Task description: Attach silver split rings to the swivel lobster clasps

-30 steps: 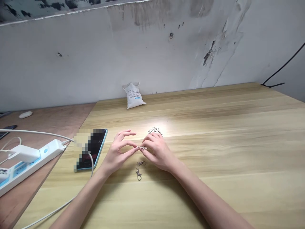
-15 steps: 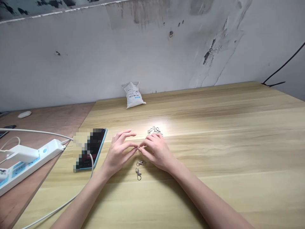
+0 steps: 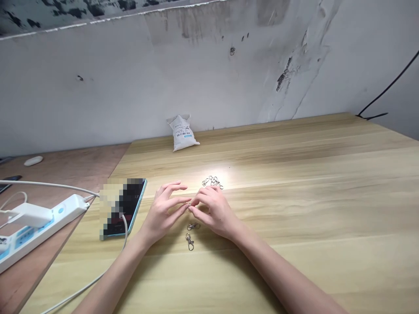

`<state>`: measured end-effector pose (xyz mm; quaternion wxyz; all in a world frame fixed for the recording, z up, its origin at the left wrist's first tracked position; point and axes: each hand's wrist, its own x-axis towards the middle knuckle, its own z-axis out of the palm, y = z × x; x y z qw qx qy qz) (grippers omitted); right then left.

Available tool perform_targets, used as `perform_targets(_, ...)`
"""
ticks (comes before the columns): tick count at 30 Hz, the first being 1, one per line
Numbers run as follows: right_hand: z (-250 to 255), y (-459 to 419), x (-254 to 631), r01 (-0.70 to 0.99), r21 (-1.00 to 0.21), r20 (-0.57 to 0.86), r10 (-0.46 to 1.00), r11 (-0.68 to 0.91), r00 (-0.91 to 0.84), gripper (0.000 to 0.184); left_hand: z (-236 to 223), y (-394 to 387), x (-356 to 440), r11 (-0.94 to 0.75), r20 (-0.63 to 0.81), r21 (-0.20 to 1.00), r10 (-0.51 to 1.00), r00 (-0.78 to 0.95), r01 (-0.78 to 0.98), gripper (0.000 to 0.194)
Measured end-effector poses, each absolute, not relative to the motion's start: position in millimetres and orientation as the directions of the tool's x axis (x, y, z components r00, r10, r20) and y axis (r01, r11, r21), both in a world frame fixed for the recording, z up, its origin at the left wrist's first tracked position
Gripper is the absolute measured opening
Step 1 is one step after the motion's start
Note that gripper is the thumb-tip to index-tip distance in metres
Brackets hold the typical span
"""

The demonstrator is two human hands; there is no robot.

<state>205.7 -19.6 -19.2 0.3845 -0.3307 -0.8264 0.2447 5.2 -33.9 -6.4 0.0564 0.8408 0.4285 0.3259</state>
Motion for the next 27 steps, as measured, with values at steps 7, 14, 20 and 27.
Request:
perform_targets(7, -11, -24, 207, 0.282, -0.748, 0.432, 0.763, 0.601, -0.482, 0.015, -1, -36, 6, -0.538, 0.401, 0.590, 0.842, 0.360, 0.602, 0.011)
perform_targets(14, -3, -25, 209, 0.217, -0.798, 0.397, 0.762, 0.561, -0.512, 0.013, 2, -36, 5, -0.484, 0.319, 0.667, 0.873, 0.370, 0.567, 0.014)
perform_targets(20, -5, -24, 209, 0.170, -0.852, 0.371, 0.800, 0.495, -0.471, 0.013, 4, -37, 4, -0.467, 0.326, 0.705, 0.881, 0.342, 0.533, 0.009)
perform_targets(27, -10, -25, 206, 0.246, -0.821, 0.364, 0.804, 0.516, -0.471, 0.011, 5, -39, 8, -0.598, 0.497, 0.528, 0.793, 0.352, 0.603, 0.010)
